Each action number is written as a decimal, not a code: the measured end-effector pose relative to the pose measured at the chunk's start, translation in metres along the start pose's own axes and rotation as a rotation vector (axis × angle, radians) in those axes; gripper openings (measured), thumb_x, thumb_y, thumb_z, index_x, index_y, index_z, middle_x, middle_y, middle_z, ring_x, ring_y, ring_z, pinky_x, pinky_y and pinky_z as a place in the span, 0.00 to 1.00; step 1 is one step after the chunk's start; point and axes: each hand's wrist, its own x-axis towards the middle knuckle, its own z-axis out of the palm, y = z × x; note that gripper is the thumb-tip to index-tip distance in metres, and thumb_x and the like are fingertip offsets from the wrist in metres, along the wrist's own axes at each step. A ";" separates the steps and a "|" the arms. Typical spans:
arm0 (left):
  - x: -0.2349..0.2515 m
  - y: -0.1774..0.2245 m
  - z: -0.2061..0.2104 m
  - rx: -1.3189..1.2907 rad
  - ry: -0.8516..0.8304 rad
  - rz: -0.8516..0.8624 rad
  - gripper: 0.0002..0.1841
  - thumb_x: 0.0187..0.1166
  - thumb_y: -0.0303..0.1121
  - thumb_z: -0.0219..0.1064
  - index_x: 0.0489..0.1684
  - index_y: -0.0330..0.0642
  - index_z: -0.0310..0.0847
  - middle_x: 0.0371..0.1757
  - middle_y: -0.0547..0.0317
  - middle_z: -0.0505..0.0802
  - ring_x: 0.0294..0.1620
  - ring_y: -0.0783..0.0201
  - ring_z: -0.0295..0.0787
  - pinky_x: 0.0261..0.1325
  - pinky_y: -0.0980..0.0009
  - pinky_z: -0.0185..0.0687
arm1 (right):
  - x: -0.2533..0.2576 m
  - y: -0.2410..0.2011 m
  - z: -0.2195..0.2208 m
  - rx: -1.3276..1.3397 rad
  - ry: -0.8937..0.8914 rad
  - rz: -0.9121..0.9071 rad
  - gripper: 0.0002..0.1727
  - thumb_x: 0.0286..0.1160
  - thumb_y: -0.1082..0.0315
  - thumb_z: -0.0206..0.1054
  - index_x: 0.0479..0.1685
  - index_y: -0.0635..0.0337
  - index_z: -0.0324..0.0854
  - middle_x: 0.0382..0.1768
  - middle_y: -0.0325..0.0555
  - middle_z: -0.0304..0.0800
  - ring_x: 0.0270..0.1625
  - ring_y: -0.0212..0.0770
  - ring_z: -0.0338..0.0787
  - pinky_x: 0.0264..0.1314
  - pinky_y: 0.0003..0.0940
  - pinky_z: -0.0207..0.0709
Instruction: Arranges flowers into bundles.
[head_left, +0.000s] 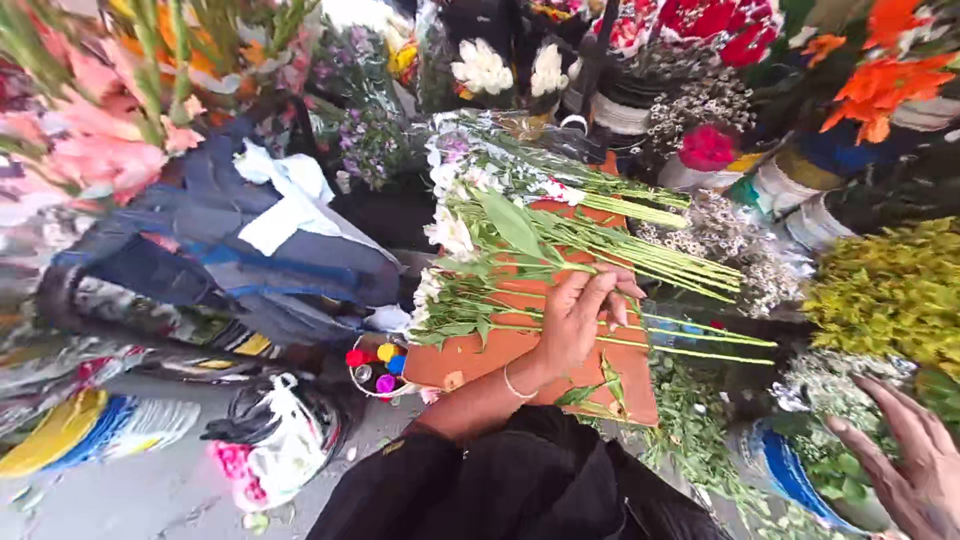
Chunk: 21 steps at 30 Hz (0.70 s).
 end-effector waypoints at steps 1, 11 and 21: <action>-0.002 0.001 0.004 -0.009 -0.019 0.025 0.14 0.93 0.27 0.48 0.52 0.30 0.81 0.40 0.57 0.96 0.25 0.78 0.85 0.28 0.81 0.81 | 0.021 -0.040 0.016 0.072 0.036 -0.202 0.45 0.81 0.32 0.52 0.85 0.61 0.69 0.84 0.68 0.68 0.87 0.68 0.65 0.86 0.71 0.50; -0.039 0.044 -0.062 -0.342 0.349 -0.174 0.11 0.86 0.24 0.56 0.54 0.33 0.85 0.29 0.61 0.91 0.24 0.76 0.82 0.34 0.80 0.79 | 0.074 -0.144 0.072 0.166 0.116 -0.618 0.19 0.91 0.63 0.54 0.66 0.62 0.85 0.36 0.61 0.88 0.35 0.47 0.87 0.41 0.37 0.78; -0.070 0.043 -0.188 0.081 0.743 -0.452 0.06 0.83 0.24 0.65 0.50 0.29 0.78 0.25 0.59 0.88 0.22 0.72 0.84 0.32 0.77 0.85 | 0.125 -0.141 0.149 0.093 -0.023 -0.776 0.17 0.85 0.70 0.57 0.60 0.65 0.90 0.45 0.67 0.90 0.44 0.52 0.90 0.50 0.37 0.82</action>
